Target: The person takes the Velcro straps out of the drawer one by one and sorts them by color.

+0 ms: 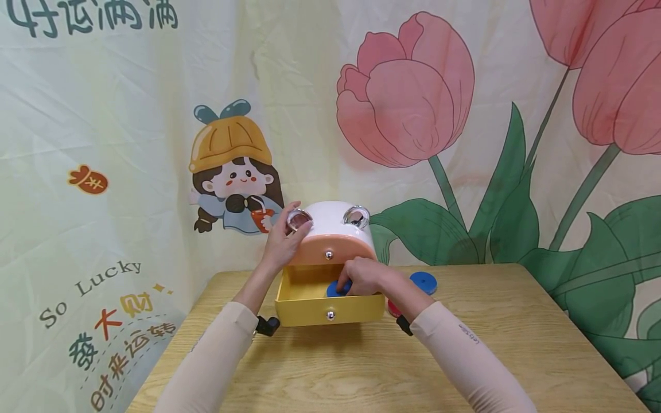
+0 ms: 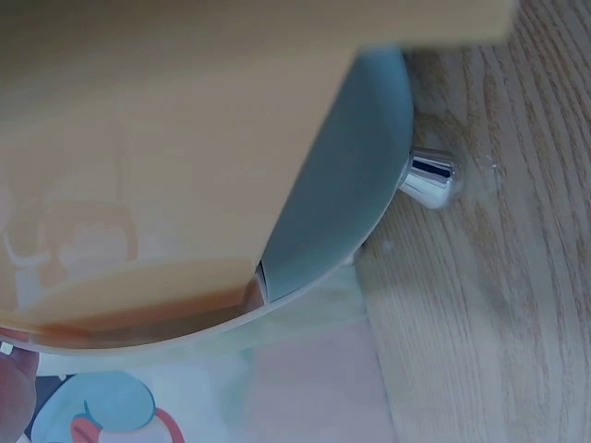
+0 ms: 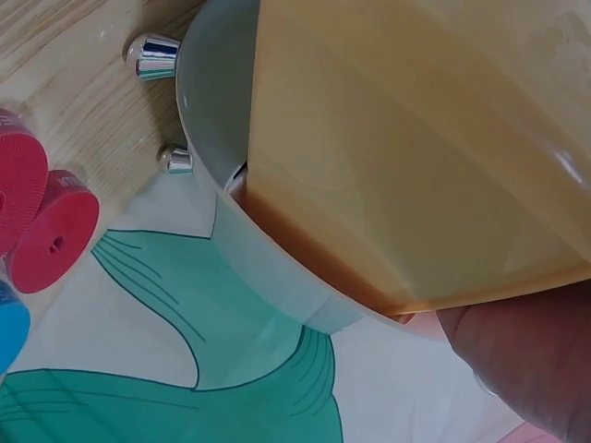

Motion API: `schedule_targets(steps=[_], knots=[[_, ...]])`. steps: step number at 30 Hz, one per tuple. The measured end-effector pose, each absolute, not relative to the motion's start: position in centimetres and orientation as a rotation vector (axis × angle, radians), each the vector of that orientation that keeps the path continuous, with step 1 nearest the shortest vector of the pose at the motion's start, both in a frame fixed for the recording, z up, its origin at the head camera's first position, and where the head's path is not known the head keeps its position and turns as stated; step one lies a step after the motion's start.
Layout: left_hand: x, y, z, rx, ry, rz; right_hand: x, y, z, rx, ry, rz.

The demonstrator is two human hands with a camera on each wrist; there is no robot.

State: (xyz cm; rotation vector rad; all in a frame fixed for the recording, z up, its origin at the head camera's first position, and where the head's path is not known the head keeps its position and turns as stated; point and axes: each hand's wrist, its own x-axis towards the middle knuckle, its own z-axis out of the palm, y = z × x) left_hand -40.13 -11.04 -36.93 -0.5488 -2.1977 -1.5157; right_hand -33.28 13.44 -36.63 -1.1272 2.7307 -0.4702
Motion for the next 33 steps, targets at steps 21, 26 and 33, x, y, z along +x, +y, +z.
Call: schedule_targets(steps=[21, 26, 33], knots=[[-40.14, -11.02, -36.92, -0.554, -2.191, -1.527, -33.53, 13.52, -36.78, -1.208, 2.749, -0.428], [-40.23, -11.03, -36.92, -0.571, -2.179, -1.518, -33.62, 13.54, -36.87, -1.245, 2.745, -0.402], [-40.19, -11.04, -36.87, -0.562, -2.181, -1.534, -33.66, 13.63, -36.99, -1.246, 2.719, -0.411]])
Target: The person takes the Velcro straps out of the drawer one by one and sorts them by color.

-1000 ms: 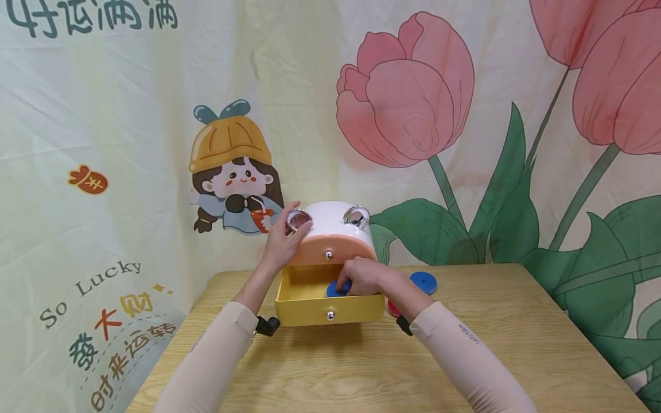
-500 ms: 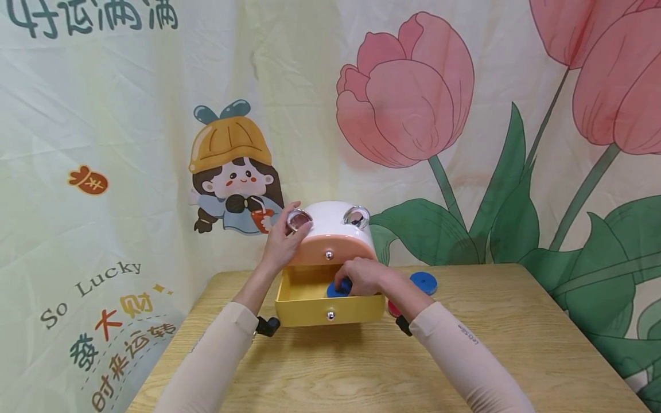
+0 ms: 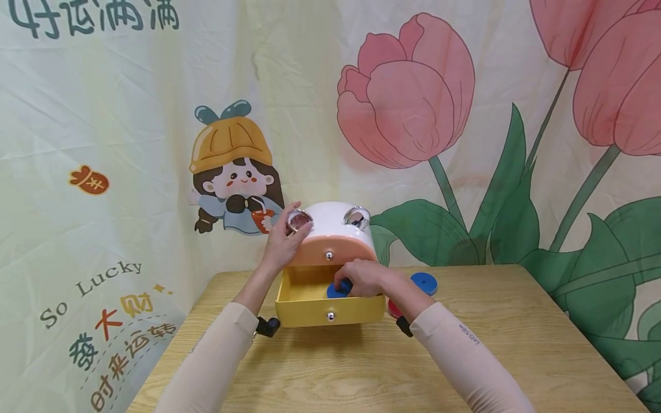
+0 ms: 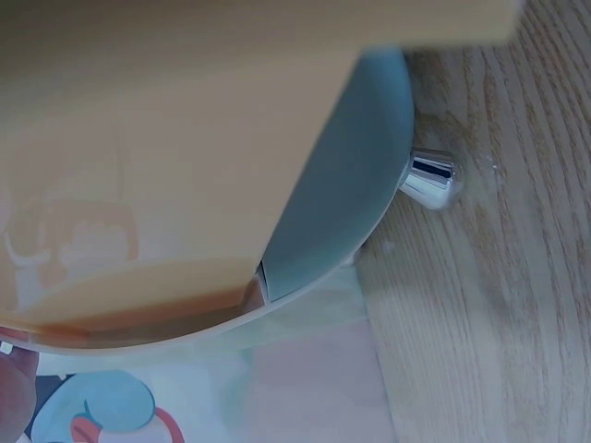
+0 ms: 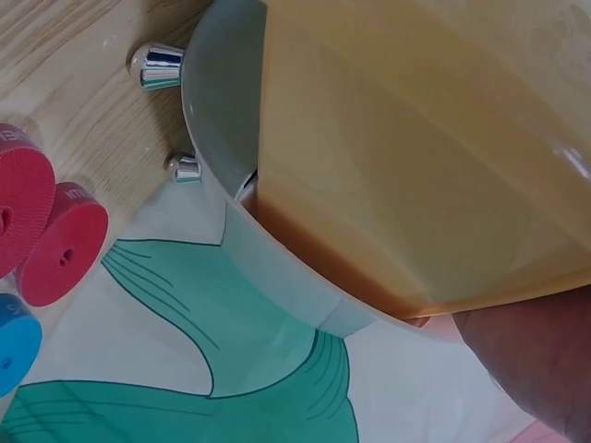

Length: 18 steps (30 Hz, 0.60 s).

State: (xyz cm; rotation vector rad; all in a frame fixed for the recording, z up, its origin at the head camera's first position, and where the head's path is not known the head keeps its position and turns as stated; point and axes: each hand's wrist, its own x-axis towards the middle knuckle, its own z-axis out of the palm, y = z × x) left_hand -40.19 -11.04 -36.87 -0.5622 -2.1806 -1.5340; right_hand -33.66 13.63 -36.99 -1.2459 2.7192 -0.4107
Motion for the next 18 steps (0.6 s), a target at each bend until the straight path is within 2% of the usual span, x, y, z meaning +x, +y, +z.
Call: schedule_targets(steps=[18], knots=[[-40.25, -11.06, -37.04, -0.569, -2.179, -1.528, -33.68, 14.09, -37.04, -1.22, 2.66, -0.556]])
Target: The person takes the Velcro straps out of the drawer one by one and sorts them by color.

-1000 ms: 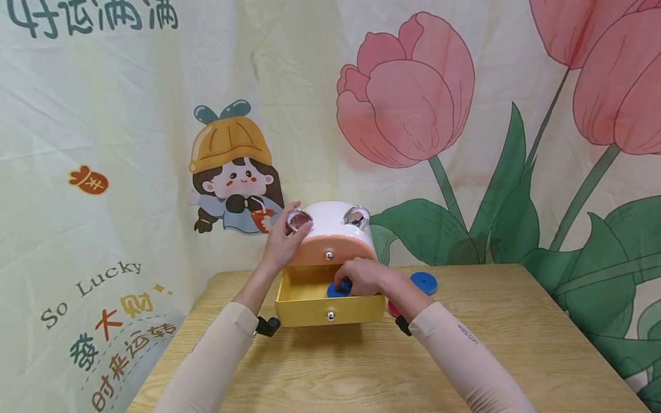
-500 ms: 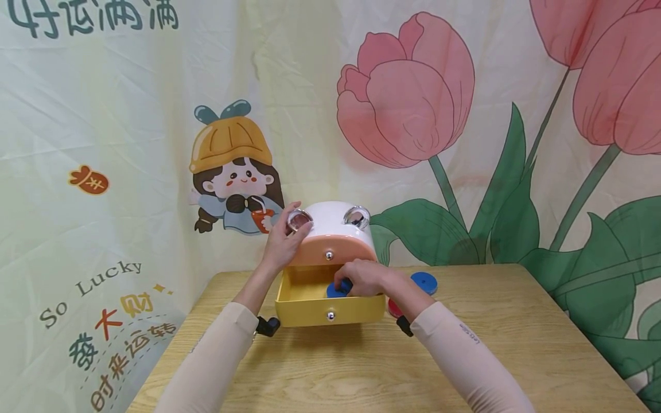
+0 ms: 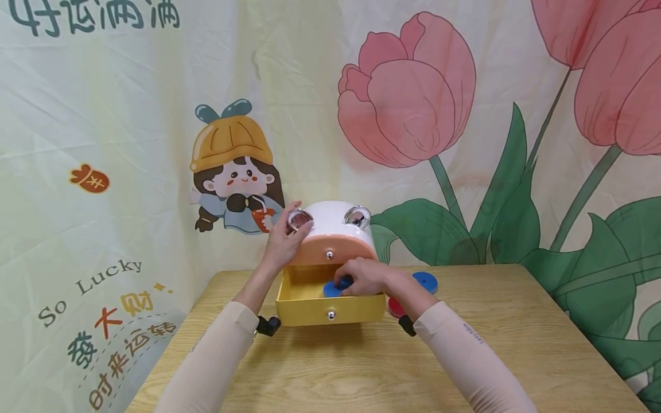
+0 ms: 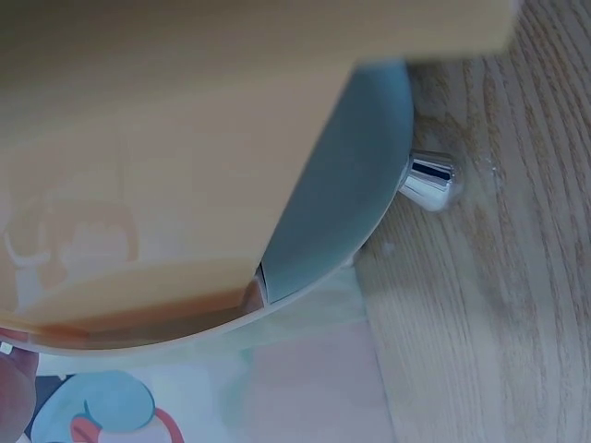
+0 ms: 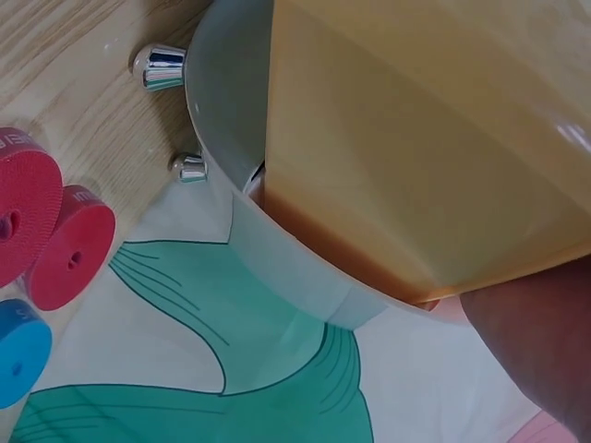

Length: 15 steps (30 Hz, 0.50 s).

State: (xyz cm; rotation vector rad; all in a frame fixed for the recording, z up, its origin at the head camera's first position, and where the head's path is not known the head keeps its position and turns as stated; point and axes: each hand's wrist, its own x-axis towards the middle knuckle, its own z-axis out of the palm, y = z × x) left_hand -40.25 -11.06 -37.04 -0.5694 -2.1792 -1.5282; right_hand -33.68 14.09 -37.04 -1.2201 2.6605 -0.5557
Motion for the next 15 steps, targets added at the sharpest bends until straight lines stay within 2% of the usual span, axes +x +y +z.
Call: schedule_targets(steps=[15], knots=[[-40.21, -11.16, -36.96, -0.562, -2.177, -1.538, -33.56, 14.7, -36.8, -1.186, 2.542, -0.849]])
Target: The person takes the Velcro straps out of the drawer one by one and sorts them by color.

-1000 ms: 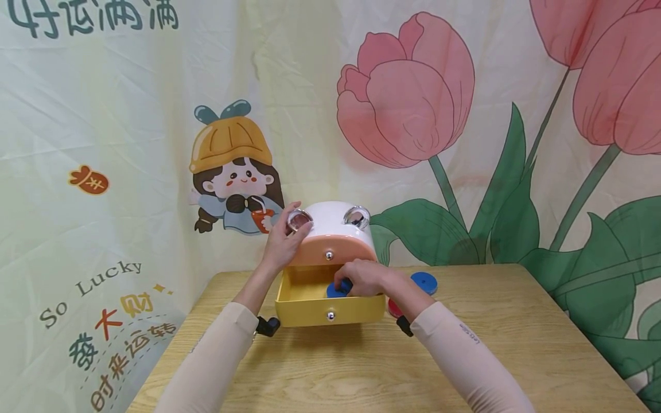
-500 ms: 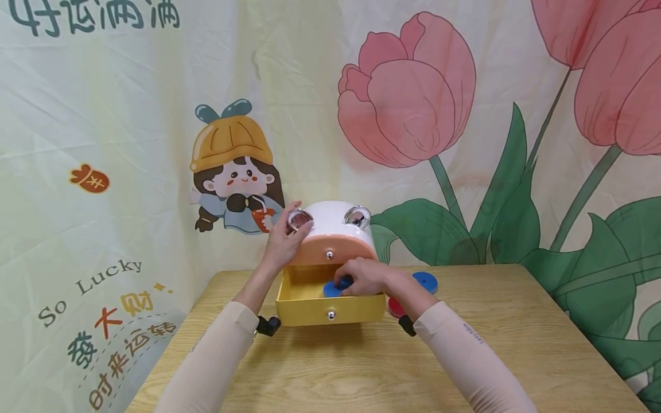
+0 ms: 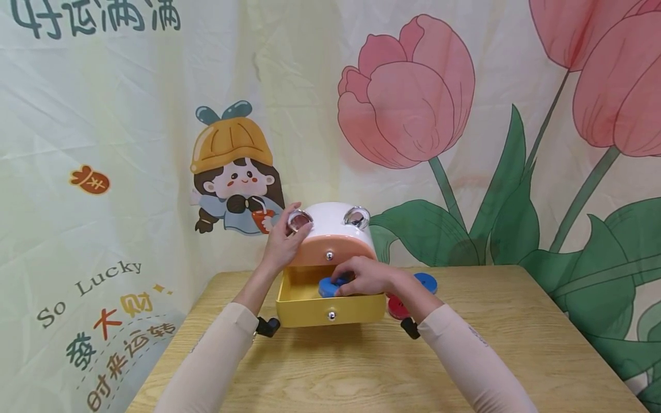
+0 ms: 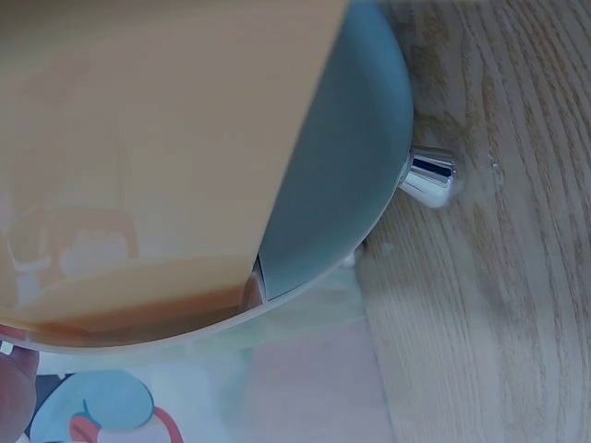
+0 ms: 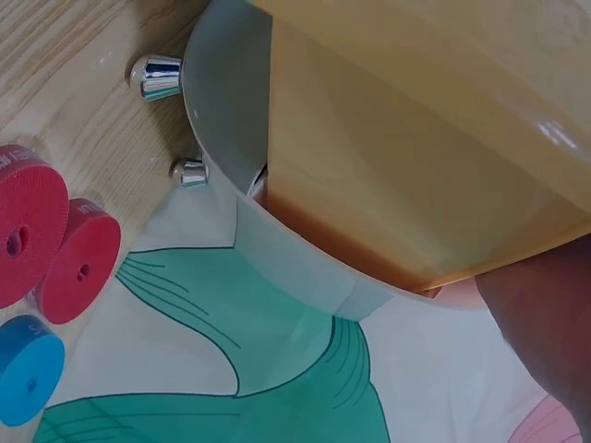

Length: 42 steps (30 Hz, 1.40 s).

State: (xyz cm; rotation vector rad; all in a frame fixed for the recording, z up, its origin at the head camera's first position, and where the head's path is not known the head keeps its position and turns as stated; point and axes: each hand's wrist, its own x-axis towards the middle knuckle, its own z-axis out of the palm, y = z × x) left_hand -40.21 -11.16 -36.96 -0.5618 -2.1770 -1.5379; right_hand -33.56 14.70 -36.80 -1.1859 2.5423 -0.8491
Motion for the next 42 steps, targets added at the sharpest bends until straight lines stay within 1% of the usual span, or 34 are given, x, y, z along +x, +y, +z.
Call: schedule_targets(steps=[23, 42], knots=[[-40.4, -11.2, -37.1, -0.575, -2.173, -1.524, -32.5, 15.6, -36.3, -1.222, 2.569, -1.201], [-40.4, -11.2, -37.2, -0.579, -2.175, -1.539, -31.3, 17.4, -36.0, -1.214, 2.731, -1.26]])
